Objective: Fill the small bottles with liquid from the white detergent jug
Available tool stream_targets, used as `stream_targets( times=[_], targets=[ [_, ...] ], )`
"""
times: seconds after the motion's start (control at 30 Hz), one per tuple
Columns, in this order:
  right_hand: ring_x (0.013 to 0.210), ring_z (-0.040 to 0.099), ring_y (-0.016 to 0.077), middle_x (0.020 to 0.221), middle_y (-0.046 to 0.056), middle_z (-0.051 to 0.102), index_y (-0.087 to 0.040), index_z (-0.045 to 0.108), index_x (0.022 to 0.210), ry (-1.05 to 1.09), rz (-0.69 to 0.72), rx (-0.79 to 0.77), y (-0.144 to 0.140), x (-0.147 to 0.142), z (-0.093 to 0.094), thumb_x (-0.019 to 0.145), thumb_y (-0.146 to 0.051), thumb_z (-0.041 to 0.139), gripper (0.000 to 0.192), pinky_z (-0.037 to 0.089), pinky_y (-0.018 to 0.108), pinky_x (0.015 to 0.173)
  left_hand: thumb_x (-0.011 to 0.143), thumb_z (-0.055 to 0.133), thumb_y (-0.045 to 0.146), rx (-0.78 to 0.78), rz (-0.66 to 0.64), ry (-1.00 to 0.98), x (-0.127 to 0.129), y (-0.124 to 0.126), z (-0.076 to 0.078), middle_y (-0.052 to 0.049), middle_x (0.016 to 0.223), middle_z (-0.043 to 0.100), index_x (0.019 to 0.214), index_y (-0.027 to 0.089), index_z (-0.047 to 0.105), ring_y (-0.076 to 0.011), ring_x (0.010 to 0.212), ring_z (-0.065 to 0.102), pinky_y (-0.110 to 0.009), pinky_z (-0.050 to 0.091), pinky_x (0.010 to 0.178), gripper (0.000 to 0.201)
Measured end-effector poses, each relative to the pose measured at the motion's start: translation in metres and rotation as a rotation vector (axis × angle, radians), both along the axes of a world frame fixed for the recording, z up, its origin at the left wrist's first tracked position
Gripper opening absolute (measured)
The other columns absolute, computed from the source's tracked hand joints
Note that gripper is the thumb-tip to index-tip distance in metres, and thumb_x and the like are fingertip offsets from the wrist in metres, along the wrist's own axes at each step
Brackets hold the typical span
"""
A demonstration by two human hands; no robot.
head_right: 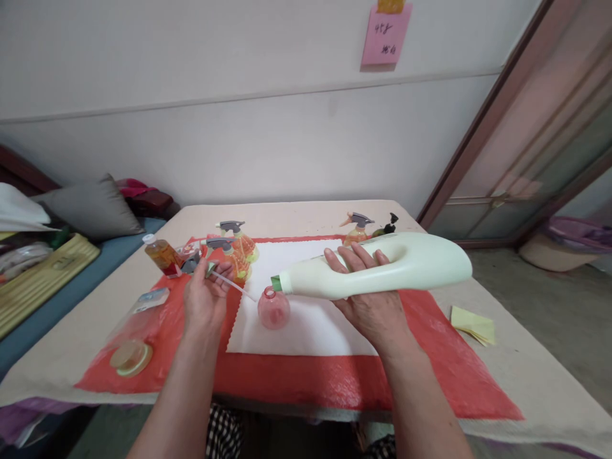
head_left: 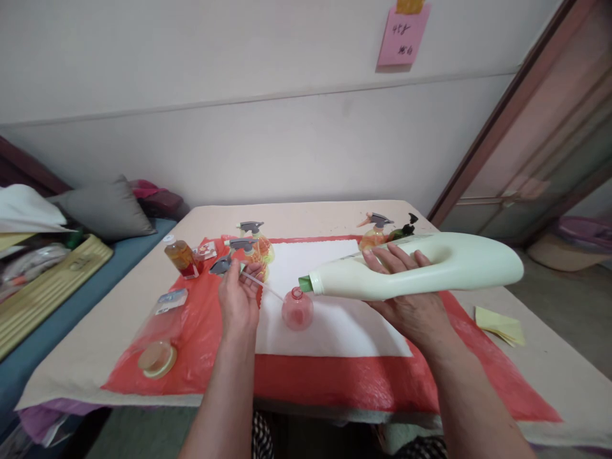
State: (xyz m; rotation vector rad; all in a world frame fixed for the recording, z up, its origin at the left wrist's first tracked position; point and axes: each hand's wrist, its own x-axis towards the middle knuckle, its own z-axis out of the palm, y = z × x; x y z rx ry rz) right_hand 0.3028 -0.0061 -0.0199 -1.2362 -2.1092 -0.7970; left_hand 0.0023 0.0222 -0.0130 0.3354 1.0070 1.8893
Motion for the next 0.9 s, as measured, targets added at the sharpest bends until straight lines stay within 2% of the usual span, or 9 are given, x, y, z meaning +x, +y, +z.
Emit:
stream_targets(
  times=[0.2,0.43,0.7,0.9],
  targets=[
    [0.139,0.053,0.0390,0.139,0.018,0.065,-0.018,0.035,0.159,0.001,0.005,0.007,-0.0003,0.0006,0.0005,0.097,-0.032,0.063,0.069,0.033,0.058,0.116,0.096,0.062,0.031,-0.008,0.003,-0.006,-0.0003,0.0002,0.0003,-0.006,0.076,0.073,0.084,0.015,0.065,-0.0147,0.074,0.074,-0.025,0.057,0.074,0.021],
    [0.138,0.054,0.0385,0.137,0.018,0.066,-0.017,0.040,0.155,-0.012,0.000,0.025,-0.0003,0.0013,0.0011,0.097,-0.033,0.063,0.064,0.032,0.057,0.117,0.096,0.063,0.032,-0.004,-0.004,-0.003,-0.0011,0.0011,-0.0003,-0.006,0.076,0.073,0.083,0.016,0.065,-0.0143,0.075,0.074,-0.024,0.057,0.074,0.021],
    [0.137,0.055,0.0383,0.137,0.017,0.067,-0.019,0.033,0.158,-0.013,-0.001,0.026,-0.0008,0.0004,0.0033,0.099,-0.032,0.059,0.066,0.033,0.057,0.115,0.097,0.062,0.031,-0.005,0.003,-0.003,0.0002,-0.0004,0.0023,-0.006,0.075,0.073,0.083,0.016,0.065,-0.0143,0.074,0.074,-0.024,0.058,0.073,0.021],
    [0.138,0.054,0.0386,0.137,0.018,0.067,-0.018,0.035,0.158,-0.019,-0.002,0.024,-0.0002,0.0013,0.0020,0.098,-0.033,0.060,0.067,0.032,0.057,0.116,0.097,0.062,0.032,-0.007,0.006,-0.008,-0.0007,0.0000,0.0020,-0.006,0.076,0.073,0.082,0.016,0.066,-0.0146,0.074,0.073,-0.024,0.057,0.074,0.022]
  ],
)
